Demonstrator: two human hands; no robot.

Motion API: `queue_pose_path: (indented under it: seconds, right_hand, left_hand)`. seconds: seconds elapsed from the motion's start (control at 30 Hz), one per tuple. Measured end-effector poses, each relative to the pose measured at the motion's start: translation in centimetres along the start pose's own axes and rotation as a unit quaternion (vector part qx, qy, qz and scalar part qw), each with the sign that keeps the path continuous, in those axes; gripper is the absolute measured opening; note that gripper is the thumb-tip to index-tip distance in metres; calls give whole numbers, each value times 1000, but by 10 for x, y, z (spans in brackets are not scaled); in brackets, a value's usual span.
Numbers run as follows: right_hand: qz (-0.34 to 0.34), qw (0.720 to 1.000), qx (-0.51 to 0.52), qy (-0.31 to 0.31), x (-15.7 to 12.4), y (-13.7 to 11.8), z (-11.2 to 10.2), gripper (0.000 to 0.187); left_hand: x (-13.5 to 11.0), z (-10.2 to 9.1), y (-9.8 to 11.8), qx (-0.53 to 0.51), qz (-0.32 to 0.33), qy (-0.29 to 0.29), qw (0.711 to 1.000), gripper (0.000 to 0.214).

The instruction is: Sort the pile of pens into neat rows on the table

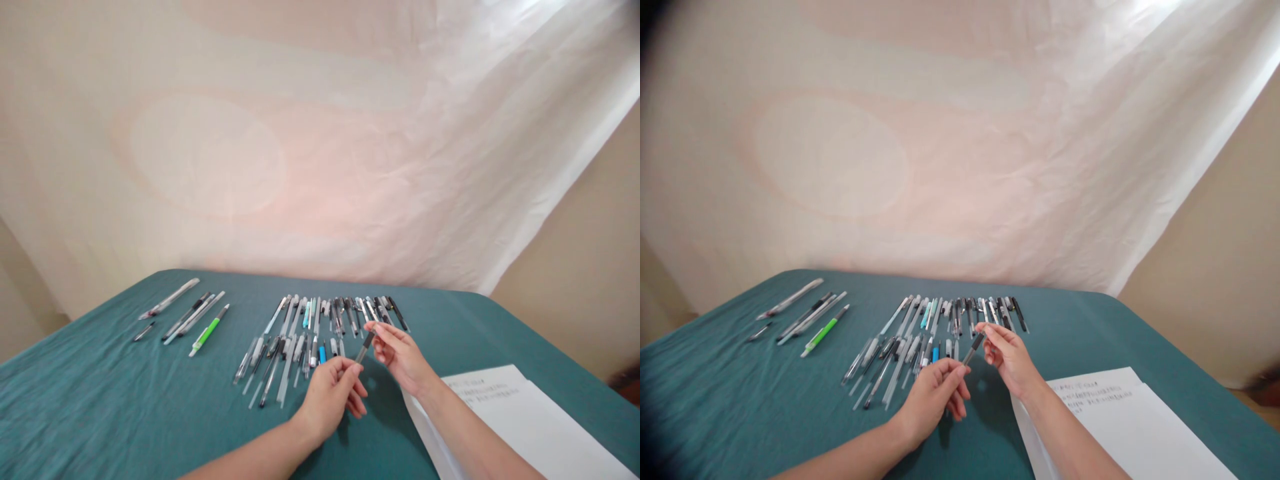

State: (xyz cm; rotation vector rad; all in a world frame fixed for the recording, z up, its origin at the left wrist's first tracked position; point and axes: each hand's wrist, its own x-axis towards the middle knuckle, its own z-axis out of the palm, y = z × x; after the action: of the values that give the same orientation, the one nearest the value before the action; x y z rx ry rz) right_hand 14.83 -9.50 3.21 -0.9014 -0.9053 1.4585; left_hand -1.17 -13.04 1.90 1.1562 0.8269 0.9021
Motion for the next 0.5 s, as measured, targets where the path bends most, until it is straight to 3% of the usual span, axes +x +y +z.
queue_pose_path:
  seconds: [0.3, 0.5]
  right_hand:
    - [-21, 999, -12, 29, 1, 2, -1, 17]
    - [-25, 999, 5, 32, 1, -6, 0, 24]
  left_hand:
    - [0, 0, -1, -1, 4, -9, 1000, 29]
    - [-1, 0, 0, -3, 1, -12, 1000, 30]
